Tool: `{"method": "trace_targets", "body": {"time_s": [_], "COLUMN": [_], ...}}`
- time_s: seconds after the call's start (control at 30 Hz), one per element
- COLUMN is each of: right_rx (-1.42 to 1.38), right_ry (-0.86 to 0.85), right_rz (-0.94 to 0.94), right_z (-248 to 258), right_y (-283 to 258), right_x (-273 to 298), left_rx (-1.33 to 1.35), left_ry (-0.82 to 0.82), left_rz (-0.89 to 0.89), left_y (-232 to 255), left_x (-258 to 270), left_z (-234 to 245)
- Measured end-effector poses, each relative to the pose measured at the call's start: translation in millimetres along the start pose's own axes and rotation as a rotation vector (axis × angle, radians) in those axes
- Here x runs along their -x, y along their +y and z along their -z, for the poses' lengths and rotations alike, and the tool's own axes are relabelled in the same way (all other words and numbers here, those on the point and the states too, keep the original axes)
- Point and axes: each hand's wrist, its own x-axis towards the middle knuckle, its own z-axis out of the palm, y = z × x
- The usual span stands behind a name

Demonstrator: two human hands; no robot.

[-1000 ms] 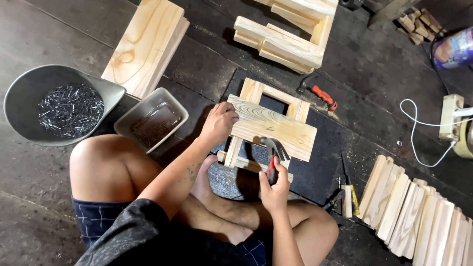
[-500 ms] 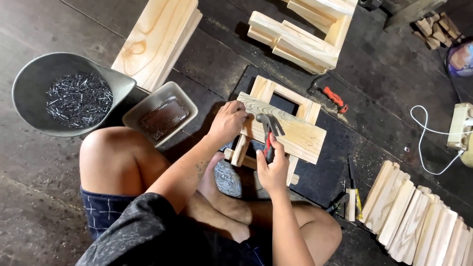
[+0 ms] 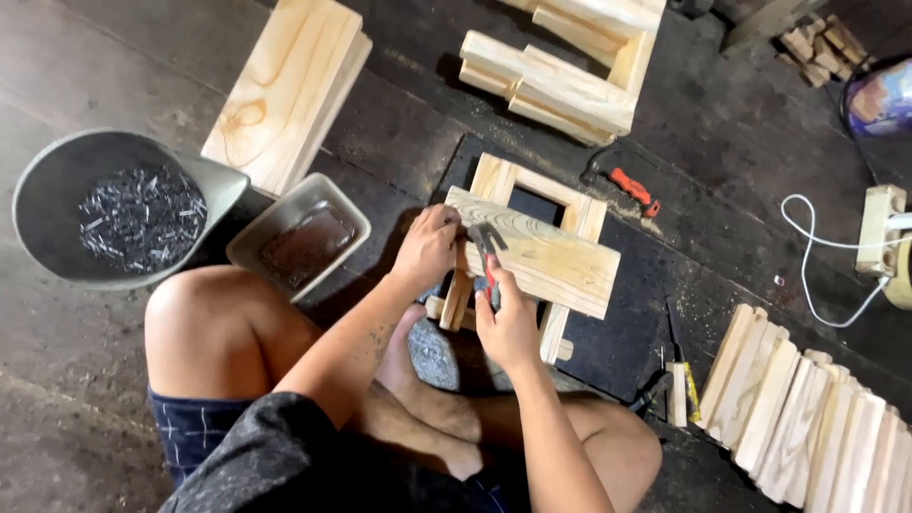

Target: Hammering nails into wooden slats to assemble a wooden structure while sitting on the floor.

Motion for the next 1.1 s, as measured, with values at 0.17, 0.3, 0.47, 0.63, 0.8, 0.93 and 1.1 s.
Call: {"method": "trace_targets", "body": {"time_s": [0.17, 0.3, 0.47, 0.63, 0.8, 0.93, 1.1], "right_rx": [-0.031, -0.085, -0.163, -0.185, -0.166, -0.104, -0.135], "right_ry": [0.068, 0.12, 0.146, 0.135, 0.123, -0.095, 0.058], "right_rz": [0.015, -0.027, -0.076, -0.076, 0.056, -0.029, -0.034], "right_z": [-6.8, 12.0, 37.9, 38.1, 22.0, 22.3, 13.7], "right_y": [10.6, 7.4, 11.9, 13.0, 6.0, -4.2, 10.8], "right_x": [8.2, 10.6, 17.4, 11.1, -8.6, -18.6, -8.3], "left_rx": [0.016, 0.107, 0.415, 0.541, 0.504, 0.494, 0.429], "left_ry": [-0.016, -0.033, -0.01, -0.041, -0.193, -0.203, -0.212], "left_rz": [0.006, 0.001, 0.391, 0.837, 0.831, 0.83, 0.835], "left_y": [-6.7, -5.9, 29.8, 16.9, 28.1, 26.8, 37.1], "left_x": [8.6, 1.1, -20.7, -29.4, -29.3, -30.0, -39.2], "left_z": [-12.0, -4.4, 38.1, 27.1, 35.2, 36.2, 46.0]}}
